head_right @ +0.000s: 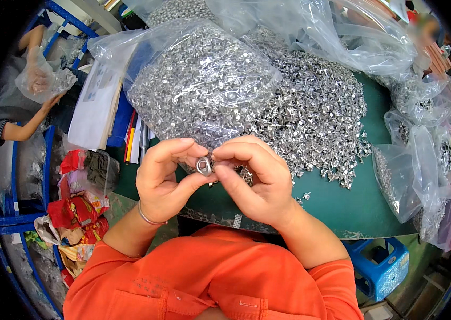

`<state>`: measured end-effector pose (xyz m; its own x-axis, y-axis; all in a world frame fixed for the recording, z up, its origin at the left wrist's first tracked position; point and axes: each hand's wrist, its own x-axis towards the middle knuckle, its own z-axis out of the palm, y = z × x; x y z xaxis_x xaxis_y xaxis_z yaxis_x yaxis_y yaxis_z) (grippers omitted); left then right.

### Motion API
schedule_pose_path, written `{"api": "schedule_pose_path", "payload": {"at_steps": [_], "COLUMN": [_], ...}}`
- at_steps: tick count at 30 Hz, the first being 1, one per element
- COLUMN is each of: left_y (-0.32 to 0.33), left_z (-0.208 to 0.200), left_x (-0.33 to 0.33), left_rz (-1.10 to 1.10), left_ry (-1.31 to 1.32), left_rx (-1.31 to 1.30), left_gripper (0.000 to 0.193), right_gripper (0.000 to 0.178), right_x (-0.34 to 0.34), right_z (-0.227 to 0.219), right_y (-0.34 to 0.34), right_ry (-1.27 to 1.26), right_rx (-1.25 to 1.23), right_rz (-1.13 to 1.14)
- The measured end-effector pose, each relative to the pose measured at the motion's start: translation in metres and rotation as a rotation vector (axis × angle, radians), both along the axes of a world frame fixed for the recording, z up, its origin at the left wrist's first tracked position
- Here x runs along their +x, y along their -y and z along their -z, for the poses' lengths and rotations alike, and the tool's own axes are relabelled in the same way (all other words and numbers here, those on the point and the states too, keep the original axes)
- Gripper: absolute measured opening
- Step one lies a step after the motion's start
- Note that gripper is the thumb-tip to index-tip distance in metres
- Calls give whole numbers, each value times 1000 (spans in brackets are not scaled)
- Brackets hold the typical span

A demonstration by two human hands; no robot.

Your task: The person sorts small silver metal pieces on a green table by hand, picking them individually from a large pile and grouping them into a smaller pile before placing them into a plastic bag.

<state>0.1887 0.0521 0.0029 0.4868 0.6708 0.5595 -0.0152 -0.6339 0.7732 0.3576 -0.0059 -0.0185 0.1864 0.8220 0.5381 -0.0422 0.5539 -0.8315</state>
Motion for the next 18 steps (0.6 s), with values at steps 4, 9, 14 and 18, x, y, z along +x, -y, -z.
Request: {"api": "schedule_pose_path", "payload": {"at_steps": [4,9,14,18], "left_y": [0,0,2,1], "left_z": [4,7,11,11], "left_x": [-1,-1,2,0], "left_rz": [13,51,185,240], "left_ry": [-50,-34,204,239], "left_rx": [-5,-113,-417,-418], "left_gripper": [54,55,62,65], "right_gripper": [23,25,23,23], "right_x": [3,4,3,2], "right_z": [-2,1,-2,1], "right_y": [-1,-2,-1,2], "right_ry": [193,148,124,67], "right_rx": [26,38,80,52], "right_rz": [29,14,16,64]}}
